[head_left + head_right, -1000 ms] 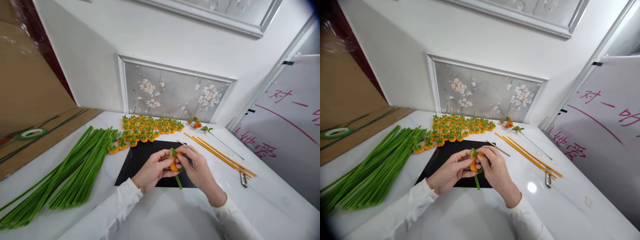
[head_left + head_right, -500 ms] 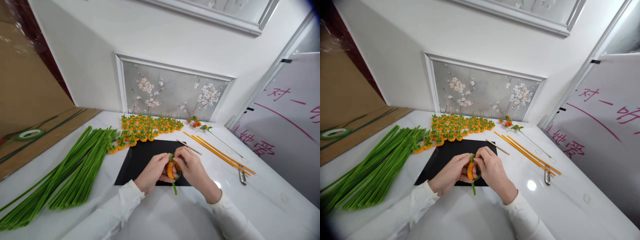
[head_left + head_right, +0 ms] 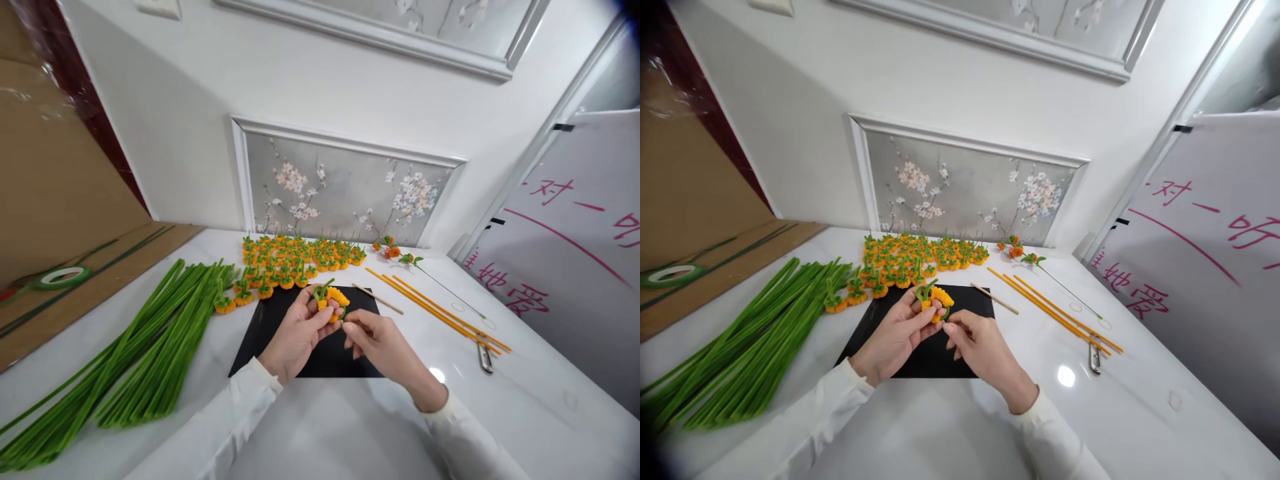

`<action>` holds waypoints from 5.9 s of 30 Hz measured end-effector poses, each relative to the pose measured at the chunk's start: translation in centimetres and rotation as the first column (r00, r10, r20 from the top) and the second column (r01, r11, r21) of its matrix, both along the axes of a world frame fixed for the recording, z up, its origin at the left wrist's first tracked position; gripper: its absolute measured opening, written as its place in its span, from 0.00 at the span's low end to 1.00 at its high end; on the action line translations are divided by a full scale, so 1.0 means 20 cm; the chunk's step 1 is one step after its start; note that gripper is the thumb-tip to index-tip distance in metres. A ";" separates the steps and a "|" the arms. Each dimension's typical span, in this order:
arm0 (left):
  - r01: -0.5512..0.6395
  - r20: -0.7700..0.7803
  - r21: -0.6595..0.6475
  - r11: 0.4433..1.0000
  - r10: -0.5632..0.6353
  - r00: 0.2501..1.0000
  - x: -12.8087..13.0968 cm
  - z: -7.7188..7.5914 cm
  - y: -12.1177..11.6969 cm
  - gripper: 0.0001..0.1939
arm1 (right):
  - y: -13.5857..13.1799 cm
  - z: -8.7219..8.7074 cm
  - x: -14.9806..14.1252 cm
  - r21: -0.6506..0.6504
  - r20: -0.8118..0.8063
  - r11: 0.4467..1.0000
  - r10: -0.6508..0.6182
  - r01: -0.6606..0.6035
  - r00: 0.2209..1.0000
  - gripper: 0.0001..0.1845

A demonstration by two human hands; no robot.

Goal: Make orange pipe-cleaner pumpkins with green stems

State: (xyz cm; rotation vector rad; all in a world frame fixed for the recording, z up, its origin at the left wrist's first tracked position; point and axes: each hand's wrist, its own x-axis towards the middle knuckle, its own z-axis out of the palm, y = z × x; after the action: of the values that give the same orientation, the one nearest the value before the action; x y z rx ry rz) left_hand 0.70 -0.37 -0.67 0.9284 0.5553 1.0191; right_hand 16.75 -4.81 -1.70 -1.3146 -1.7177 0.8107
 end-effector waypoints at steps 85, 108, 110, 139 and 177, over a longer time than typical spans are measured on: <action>0.279 -0.154 0.064 0.958 -0.267 0.951 -0.11 0.02 0.08 0.09 | 0.01 0.02 0.19 0.432 0.663 0.898 -0.255 -0.081 0.704 0.14; -0.076 0.031 0.006 0.997 0.076 0.997 0.07 -0.05 -0.03 0.11 | 0.03 -0.10 -0.08 0.784 0.356 0.618 -0.530 0.063 0.770 0.13; -0.109 0.086 -0.001 0.994 0.108 0.990 0.09 -0.06 -0.04 0.10 | 0.03 -0.10 -0.10 0.791 0.355 0.608 -0.543 0.065 0.761 0.15; 0.087 -0.037 0.021 0.996 -0.086 0.996 -0.03 -0.06 0.04 0.12 | 0.03 -0.04 -0.03 0.432 -0.270 0.878 -0.095 0.208 0.958 0.04; 0.154 -0.320 0.192 0.969 -0.086 0.943 0.08 -0.05 -0.07 0.12 | 0.07 -0.03 0.04 0.350 -0.138 0.928 -0.086 0.130 0.987 0.09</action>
State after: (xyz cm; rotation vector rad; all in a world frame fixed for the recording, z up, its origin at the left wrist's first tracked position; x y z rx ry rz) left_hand 2.26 -1.76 -1.76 1.3136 0.6489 0.8367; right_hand 17.52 -3.37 -2.40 -1.0763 -1.5911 0.4737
